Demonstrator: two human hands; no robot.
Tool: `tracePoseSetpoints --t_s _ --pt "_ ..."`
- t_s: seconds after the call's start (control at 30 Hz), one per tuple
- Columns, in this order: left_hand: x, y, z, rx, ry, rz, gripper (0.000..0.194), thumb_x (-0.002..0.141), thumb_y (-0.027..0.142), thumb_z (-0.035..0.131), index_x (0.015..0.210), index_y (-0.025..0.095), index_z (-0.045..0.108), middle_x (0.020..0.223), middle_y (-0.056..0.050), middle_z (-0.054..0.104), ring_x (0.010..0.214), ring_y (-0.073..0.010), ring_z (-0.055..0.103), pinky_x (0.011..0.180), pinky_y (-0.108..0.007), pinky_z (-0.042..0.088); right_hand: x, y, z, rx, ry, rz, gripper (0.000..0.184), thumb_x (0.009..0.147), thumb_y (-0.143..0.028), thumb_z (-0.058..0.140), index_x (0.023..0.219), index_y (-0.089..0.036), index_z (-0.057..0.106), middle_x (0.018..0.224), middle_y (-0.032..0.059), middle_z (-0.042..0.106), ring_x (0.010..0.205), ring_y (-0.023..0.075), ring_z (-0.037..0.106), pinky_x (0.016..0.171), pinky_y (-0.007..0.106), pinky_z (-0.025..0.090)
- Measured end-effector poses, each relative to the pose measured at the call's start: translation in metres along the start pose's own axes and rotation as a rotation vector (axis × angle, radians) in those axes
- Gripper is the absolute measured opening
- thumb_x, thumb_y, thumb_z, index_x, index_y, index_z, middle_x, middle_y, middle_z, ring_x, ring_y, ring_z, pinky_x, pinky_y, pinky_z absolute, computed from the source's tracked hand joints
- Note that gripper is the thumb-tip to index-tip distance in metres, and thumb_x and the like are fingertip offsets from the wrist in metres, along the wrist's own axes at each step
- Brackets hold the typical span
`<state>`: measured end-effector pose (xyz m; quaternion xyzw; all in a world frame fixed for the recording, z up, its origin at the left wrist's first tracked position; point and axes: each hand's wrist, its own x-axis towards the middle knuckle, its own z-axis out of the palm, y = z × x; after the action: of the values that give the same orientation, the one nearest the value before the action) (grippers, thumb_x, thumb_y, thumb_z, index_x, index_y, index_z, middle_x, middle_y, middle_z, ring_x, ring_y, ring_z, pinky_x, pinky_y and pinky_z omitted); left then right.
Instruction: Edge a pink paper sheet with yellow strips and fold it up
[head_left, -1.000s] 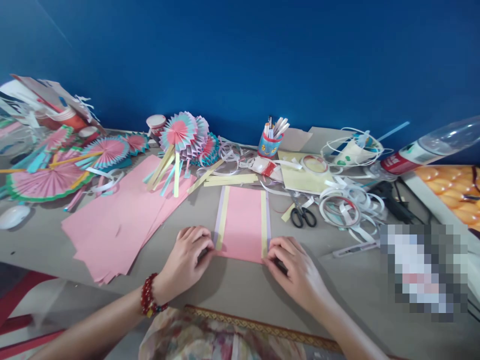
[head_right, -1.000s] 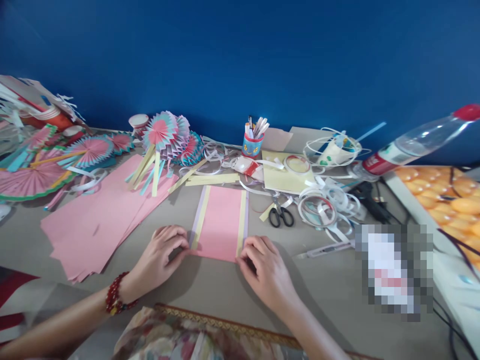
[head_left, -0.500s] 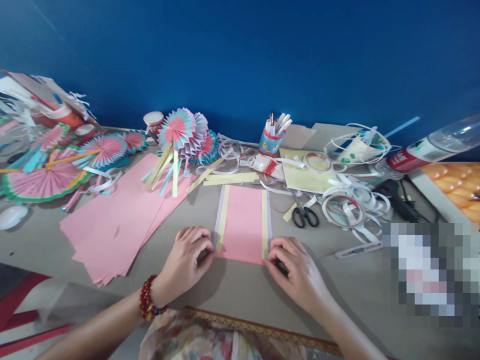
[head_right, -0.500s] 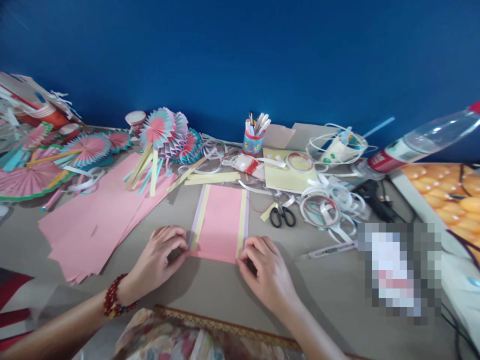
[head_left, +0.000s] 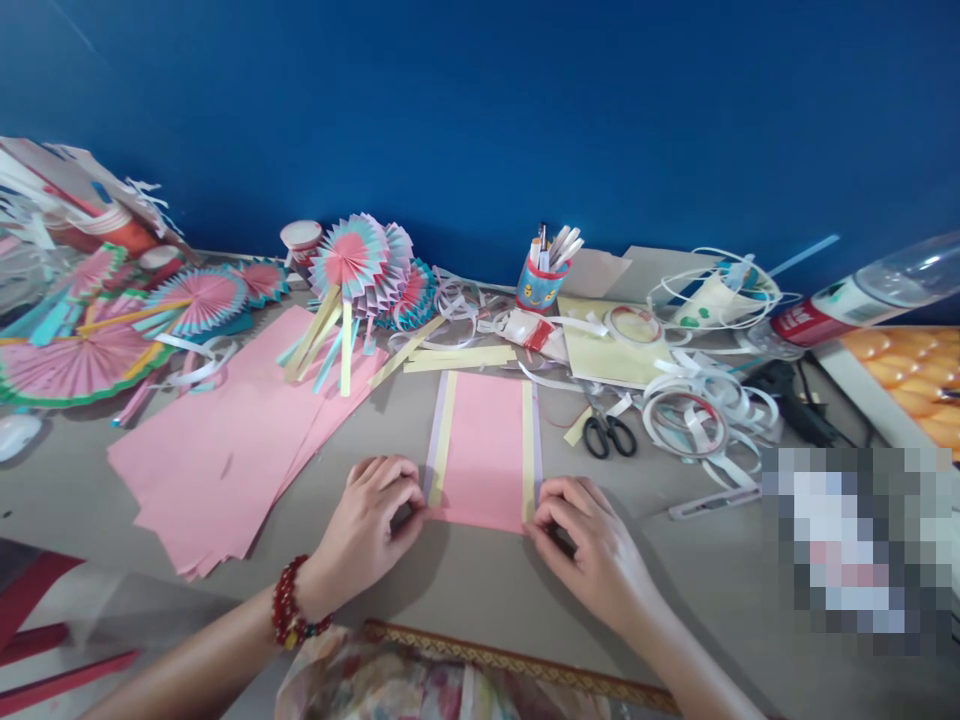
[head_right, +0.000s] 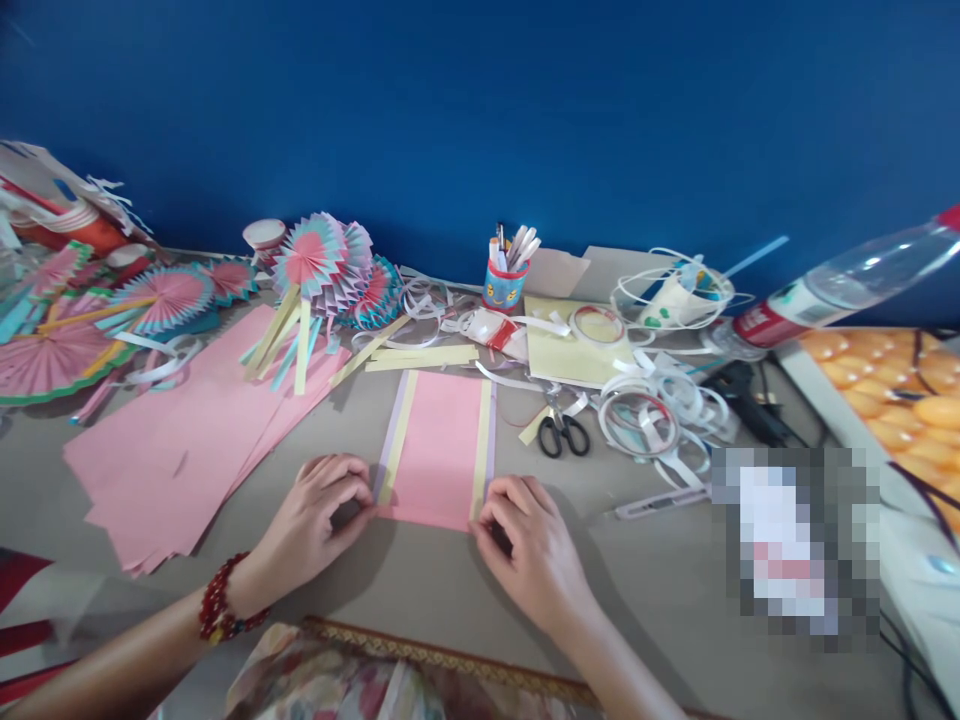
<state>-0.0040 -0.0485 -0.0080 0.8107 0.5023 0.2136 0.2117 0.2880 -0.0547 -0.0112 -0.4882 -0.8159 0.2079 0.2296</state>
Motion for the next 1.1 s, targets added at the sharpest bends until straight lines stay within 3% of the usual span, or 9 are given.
tracePoseSetpoints --t_s 0.47,1.1 --pt "0.0025 0.0030 -0.0047 -0.004 -0.038 -0.014 0.010 0.089 0.012 0.052 0.084 0.021 0.055 0.095 -0.003 0.057 0.090 -0.0200 0.056 0.086 -0.037 0.040 -0.0008 0.0002 -0.0002 0.007 -0.004 0.009 0.013 0.091 -0.016 0.053 0.080 -0.022 0.052 0.092 0.0046 0.056 0.085 0.0211 0.054 0.075 0.034 0.042" --pt "0.0008 -0.0001 -0.0022 -0.012 -0.001 -0.001 0.009 0.089 0.013 0.055 0.082 0.020 0.055 0.096 -0.003 0.058 0.092 -0.0190 0.056 0.087 -0.036 0.040 -0.0010 0.0007 -0.0001 0.002 -0.012 -0.002 0.013 0.091 -0.014 0.054 0.081 -0.022 0.050 0.092 0.0044 0.055 0.086 0.0208 0.052 0.075 0.034 0.042"
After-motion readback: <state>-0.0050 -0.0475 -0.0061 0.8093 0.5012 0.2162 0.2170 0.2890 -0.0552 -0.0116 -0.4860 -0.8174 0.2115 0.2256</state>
